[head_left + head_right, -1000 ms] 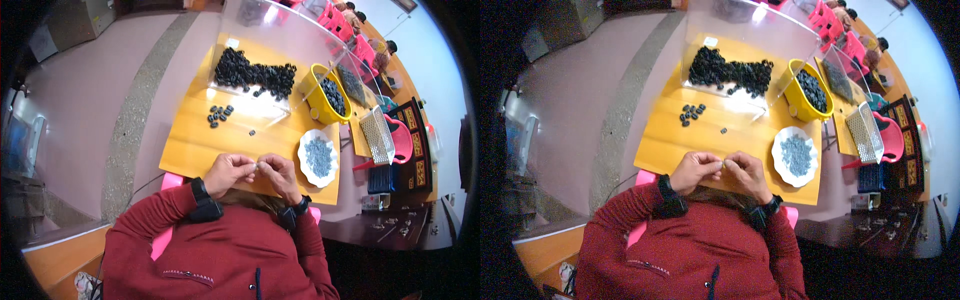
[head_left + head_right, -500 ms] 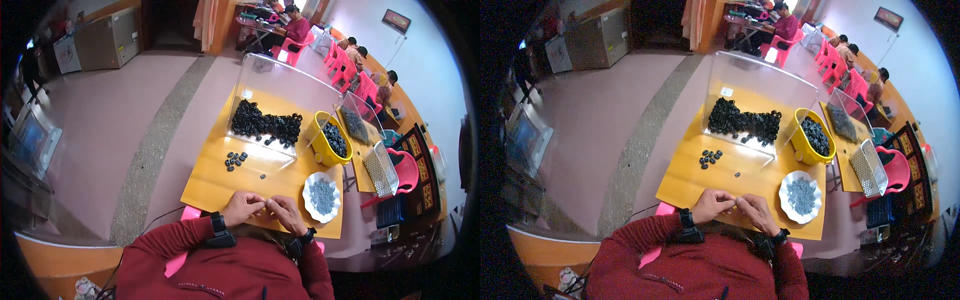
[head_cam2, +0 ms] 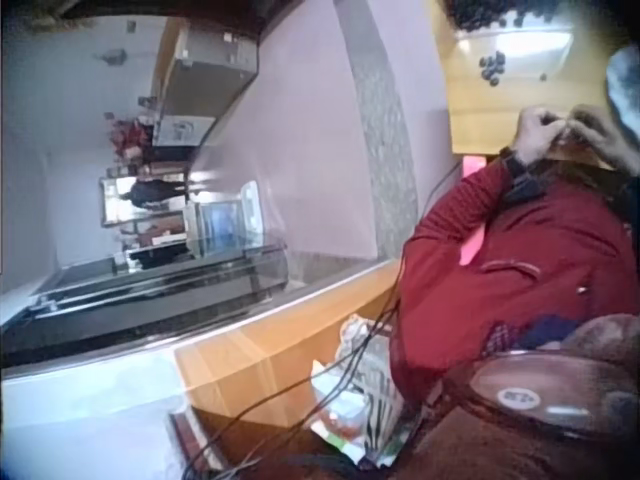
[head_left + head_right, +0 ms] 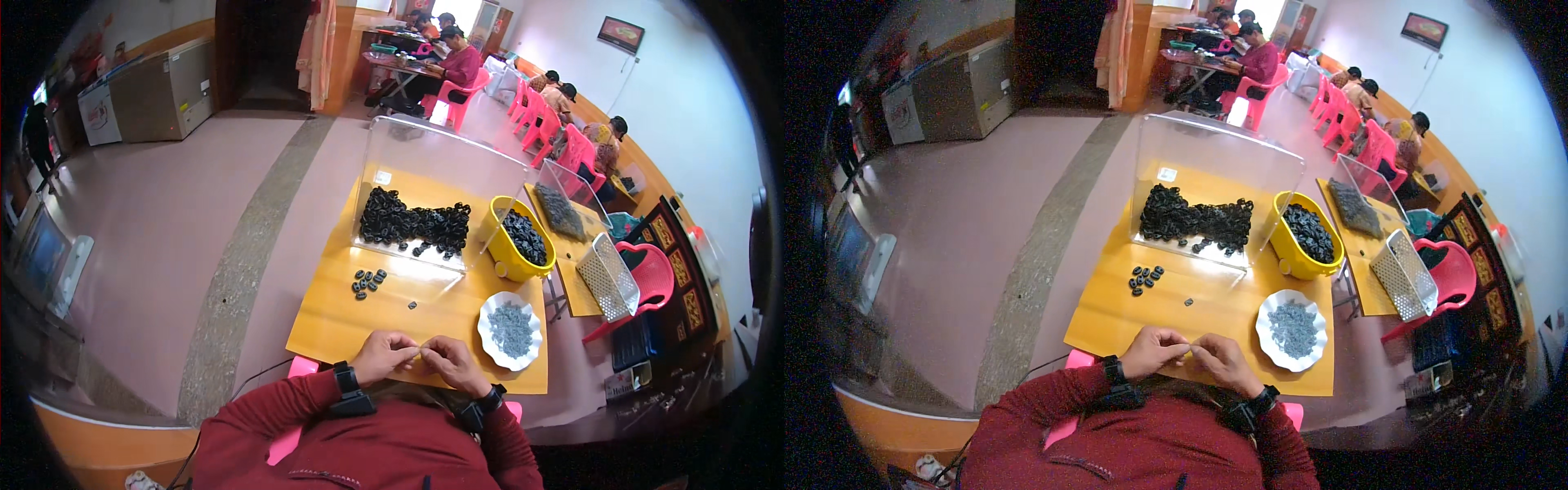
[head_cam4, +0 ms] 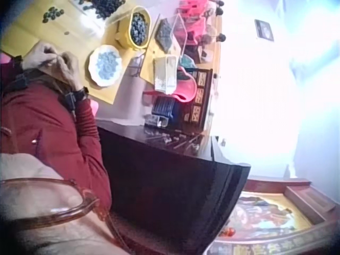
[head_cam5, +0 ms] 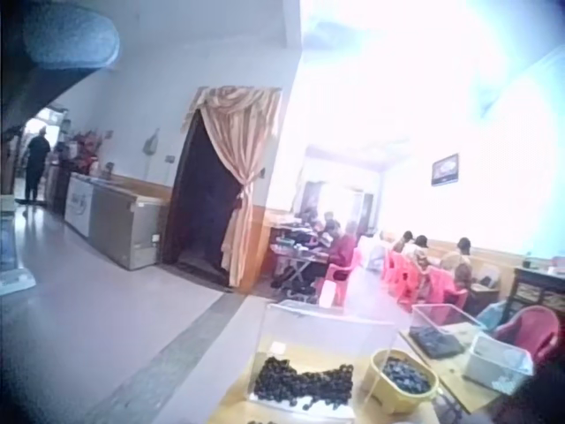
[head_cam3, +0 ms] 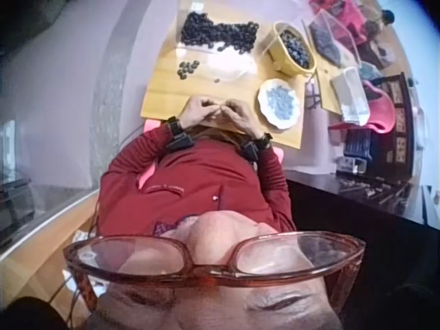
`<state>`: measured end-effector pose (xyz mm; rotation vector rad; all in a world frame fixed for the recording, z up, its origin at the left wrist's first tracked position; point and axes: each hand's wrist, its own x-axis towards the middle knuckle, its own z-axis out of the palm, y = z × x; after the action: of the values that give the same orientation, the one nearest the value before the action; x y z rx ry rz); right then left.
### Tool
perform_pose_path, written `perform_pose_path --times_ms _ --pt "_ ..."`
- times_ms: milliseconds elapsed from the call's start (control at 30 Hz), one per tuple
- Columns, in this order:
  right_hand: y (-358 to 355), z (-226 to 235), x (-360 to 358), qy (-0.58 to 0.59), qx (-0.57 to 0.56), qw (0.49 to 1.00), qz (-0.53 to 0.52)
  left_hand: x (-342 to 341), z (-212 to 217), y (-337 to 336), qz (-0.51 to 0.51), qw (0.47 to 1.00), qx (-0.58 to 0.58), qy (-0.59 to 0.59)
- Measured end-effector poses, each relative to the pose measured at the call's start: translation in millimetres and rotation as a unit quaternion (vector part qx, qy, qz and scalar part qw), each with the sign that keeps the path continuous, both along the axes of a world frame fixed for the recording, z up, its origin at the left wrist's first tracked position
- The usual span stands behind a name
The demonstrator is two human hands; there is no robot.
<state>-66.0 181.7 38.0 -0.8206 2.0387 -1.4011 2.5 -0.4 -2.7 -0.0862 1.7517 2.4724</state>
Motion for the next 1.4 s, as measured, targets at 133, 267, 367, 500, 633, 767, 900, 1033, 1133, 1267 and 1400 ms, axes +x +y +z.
perform_pose_path --times_ms 133,267,367,500,633,767,900,1033,1133,1267,1400 --pt "8 -12 -2 0.013 -0.020 1.000 -0.012 -1 -6 4 0.002 1.000 -0.002 -0.007" --pt "22 18 -6 0.133 0.040 0.980 -0.141 3 2 3 0.018 0.999 0.011 -0.042" --pt "54 8 -38 0.415 0.095 0.881 -0.205 4 1 3 0.011 0.999 0.029 -0.032" --pt "81 5 -68 0.476 0.186 0.823 -0.247 2 -2 2 0.018 0.998 0.038 -0.044" --pt "82 6 -75 0.493 0.210 0.804 -0.259 -1 -2 -3 0.019 0.998 0.045 -0.045" --pt "49 5 -54 0.319 0.003 0.921 -0.223 -5 5 -3 0.020 0.996 0.061 -0.060" --pt "12 -4 -19 -0.015 -0.119 0.989 -0.092 -3 8 -1 -0.009 0.987 0.131 -0.096" --pt "-2 -23 -16 0.042 -0.149 0.987 -0.039 -1 5 -2 -0.024 0.979 0.167 -0.111" --pt "-7 -24 -15 0.064 -0.155 0.985 -0.024 0 5 -3 -0.025 0.975 0.192 -0.110" --pt "-10 -28 -14 0.099 -0.172 0.980 -0.007 1 6 -6 -0.023 0.971 0.204 -0.119" --pt "-12 -32 -14 0.092 -0.165 0.981 -0.032 0 6 -8 -0.020 0.968 0.223 -0.117"
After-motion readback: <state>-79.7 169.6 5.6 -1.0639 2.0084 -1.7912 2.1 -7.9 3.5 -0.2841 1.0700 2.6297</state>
